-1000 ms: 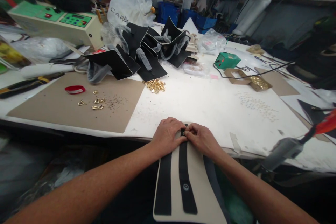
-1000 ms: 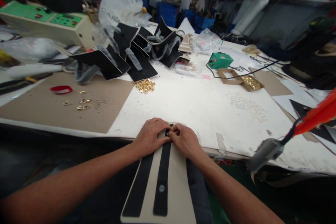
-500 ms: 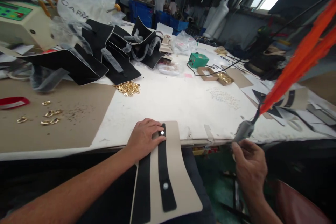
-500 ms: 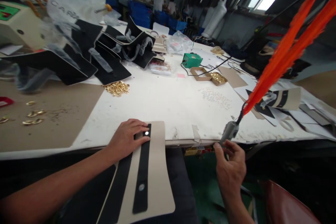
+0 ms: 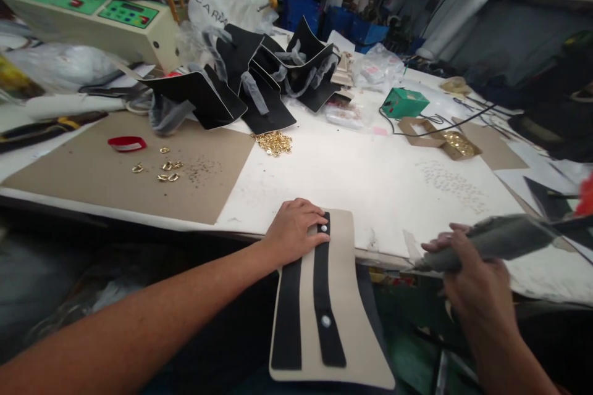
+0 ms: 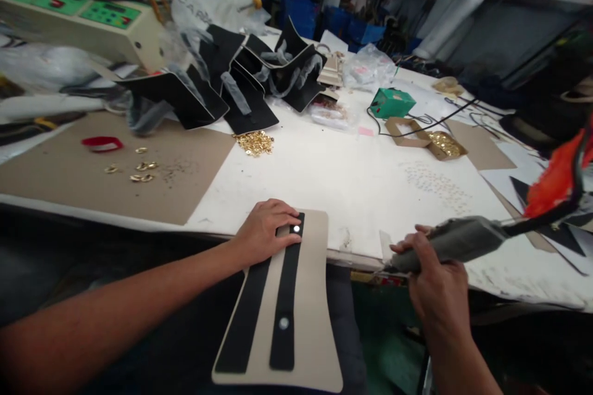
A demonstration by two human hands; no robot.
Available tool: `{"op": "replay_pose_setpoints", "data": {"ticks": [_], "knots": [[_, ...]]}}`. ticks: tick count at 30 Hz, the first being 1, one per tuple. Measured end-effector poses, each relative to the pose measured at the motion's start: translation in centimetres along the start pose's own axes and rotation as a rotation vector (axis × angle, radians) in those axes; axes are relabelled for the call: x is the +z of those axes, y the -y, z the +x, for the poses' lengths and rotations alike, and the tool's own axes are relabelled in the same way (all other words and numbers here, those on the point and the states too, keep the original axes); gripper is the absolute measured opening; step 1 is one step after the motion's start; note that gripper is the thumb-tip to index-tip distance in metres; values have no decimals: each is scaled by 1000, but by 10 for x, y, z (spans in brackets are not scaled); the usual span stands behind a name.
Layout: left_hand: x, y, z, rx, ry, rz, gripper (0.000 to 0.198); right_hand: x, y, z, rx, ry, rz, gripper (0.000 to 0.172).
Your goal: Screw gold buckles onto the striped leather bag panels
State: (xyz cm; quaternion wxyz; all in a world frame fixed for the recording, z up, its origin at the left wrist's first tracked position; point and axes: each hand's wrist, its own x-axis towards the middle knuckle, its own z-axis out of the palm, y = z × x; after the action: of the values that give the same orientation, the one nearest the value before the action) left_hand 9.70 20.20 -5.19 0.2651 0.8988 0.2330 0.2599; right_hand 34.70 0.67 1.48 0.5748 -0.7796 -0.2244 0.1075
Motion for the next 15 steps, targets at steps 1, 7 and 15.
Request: {"op": "replay_pose_setpoints", "data": {"ticks": [1, 7, 15], "knots": [[0, 0, 0, 0, 0, 2, 25, 20, 16, -8, -12, 54, 117, 42], [0, 0, 0, -2, -3, -12, 27, 123, 71, -29, -100, 390, 696, 32], [0, 2, -2, -8, 12, -17, 27, 160, 54, -32, -221, 450, 547, 30]]}}
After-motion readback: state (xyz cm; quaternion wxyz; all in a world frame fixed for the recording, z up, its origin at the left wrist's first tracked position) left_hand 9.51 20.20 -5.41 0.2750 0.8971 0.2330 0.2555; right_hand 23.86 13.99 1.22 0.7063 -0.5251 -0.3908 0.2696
